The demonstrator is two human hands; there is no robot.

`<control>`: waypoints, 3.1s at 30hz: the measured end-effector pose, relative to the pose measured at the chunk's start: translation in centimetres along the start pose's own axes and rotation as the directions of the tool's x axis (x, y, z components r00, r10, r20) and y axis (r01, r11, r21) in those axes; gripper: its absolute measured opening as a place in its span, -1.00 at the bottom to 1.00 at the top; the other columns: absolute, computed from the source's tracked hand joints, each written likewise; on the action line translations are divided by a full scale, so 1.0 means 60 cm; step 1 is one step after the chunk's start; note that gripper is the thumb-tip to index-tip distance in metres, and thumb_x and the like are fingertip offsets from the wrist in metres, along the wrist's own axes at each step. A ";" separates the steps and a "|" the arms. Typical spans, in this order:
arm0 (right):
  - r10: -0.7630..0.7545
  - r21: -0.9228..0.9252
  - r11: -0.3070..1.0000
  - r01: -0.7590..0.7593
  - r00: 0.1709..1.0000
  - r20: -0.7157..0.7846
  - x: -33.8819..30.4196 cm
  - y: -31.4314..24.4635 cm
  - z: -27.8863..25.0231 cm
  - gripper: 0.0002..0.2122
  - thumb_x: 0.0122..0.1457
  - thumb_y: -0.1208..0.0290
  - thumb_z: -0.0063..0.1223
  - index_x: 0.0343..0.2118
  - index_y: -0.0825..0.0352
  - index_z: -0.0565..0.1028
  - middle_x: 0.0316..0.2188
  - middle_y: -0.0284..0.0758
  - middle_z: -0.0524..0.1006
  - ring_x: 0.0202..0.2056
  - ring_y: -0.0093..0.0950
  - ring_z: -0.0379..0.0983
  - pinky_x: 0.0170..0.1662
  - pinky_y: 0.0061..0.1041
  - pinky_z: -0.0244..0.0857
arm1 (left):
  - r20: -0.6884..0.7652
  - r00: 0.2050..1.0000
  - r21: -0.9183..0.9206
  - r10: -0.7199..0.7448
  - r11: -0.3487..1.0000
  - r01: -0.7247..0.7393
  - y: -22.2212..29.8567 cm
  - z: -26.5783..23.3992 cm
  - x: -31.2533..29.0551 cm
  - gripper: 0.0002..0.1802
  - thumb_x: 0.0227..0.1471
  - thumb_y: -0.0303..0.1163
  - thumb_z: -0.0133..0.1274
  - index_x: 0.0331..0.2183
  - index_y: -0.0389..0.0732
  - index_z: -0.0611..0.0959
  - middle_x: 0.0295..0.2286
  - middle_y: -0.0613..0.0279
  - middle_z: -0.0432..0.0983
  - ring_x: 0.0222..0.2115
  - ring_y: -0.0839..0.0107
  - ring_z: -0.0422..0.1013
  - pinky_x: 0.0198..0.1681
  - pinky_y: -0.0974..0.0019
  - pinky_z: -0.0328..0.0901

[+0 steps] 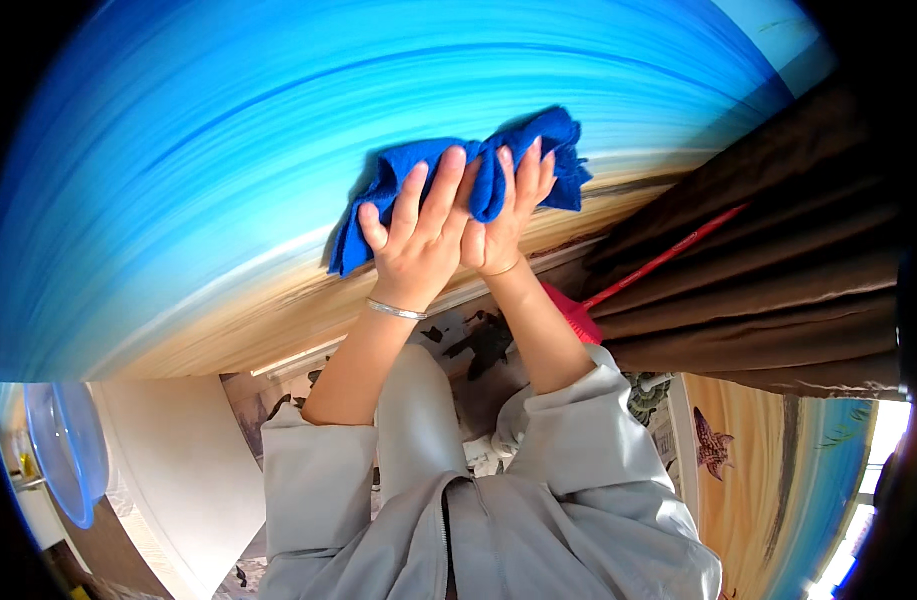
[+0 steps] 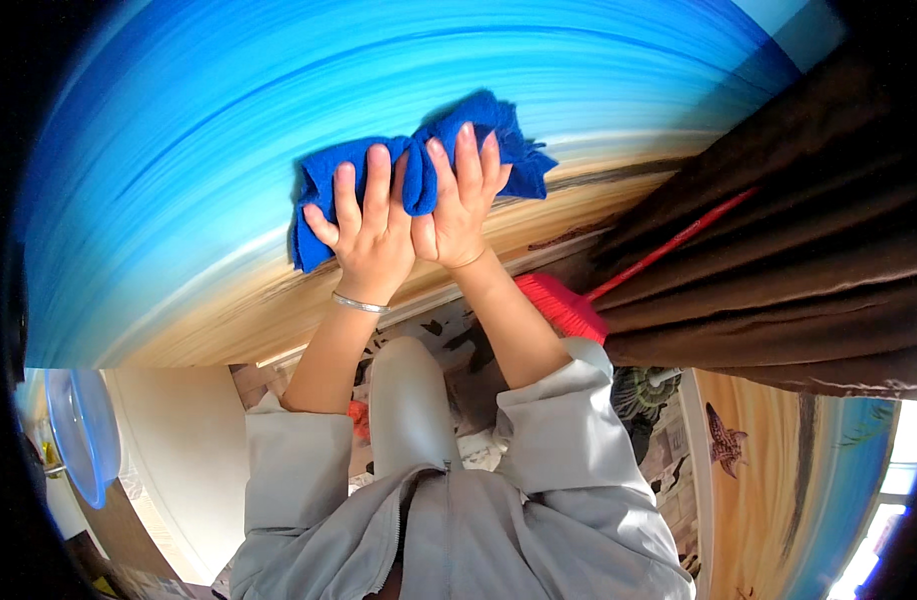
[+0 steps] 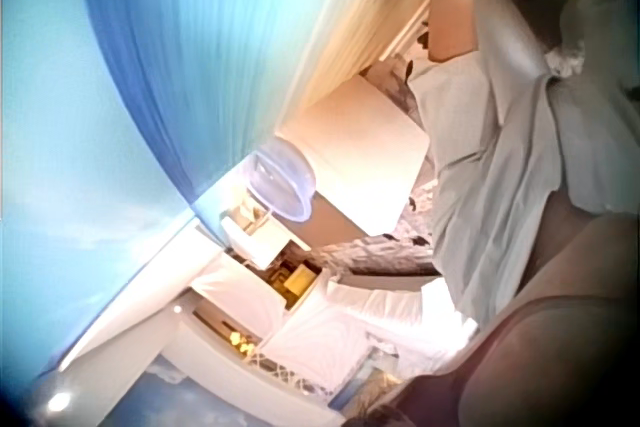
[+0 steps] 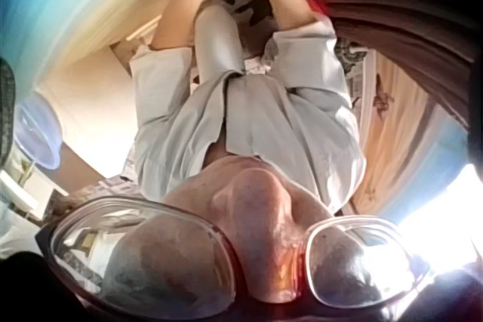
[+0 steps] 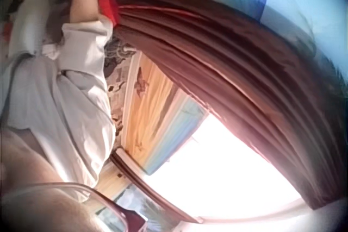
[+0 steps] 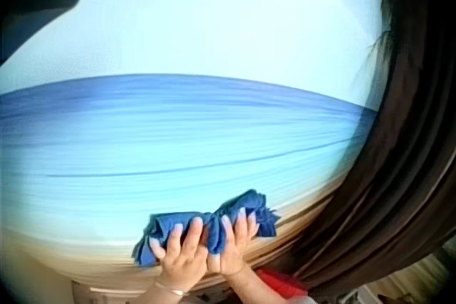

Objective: The person wipes the window sill and the interior wall with a blue cloth. They then move to a white bedside table and wipe its top surface and side panel. The person uses a blue cloth to clean the surfaces in a bedroom setting.

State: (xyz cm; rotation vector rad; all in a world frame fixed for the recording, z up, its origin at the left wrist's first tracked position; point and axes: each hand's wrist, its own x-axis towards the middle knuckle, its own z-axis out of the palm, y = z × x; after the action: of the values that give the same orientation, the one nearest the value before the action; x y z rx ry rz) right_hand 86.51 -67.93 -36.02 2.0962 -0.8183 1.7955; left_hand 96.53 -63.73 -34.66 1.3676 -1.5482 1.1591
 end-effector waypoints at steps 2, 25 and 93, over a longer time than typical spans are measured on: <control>0.082 0.008 0.997 -0.082 0.997 -0.004 -0.049 0.013 -0.003 -0.45 0.11 0.15 -0.36 0.10 0.42 0.24 0.19 0.05 0.01 0.21 0.07 -0.20 0.20 -0.02 -0.45 | 0.061 0.996 0.018 0.071 0.997 -0.072 0.017 0.009 -0.030 -0.64 0.09 -0.20 -0.18 -0.08 0.09 0.54 0.11 0.42 0.20 0.18 0.24 0.00 0.20 -0.12 -0.46; 0.488 0.133 0.870 -0.474 0.867 -0.098 -0.198 0.115 -0.034 -0.43 0.15 0.15 -0.23 0.16 0.41 0.11 0.23 0.06 -0.14 0.23 0.08 -0.31 0.18 0.07 -0.54 | 0.376 0.877 0.074 0.299 0.934 -0.350 0.150 0.066 -0.070 -0.59 0.03 -0.10 -0.14 -0.03 0.27 0.50 0.09 0.58 0.19 0.12 0.47 0.01 0.08 0.00 -0.22; 0.662 -0.079 0.726 -0.683 0.726 -0.187 -0.089 0.487 -0.276 -0.26 0.15 -0.06 -0.23 0.24 0.32 -0.17 0.26 -0.07 -0.17 0.27 -0.20 -0.23 0.27 -0.23 -0.34 | 0.413 0.814 -0.774 0.409 0.628 0.077 0.651 0.337 0.057 -0.30 0.02 -0.34 -0.16 0.20 -0.08 0.05 0.22 0.29 -0.12 0.22 0.33 -0.14 0.26 0.19 -0.22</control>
State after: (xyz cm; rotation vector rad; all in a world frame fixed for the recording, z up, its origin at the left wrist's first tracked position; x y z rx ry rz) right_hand 55.93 -81.31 -42.49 1.6409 -1.7874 2.0920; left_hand 57.95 -83.37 -43.29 0.9717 -2.2751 0.0392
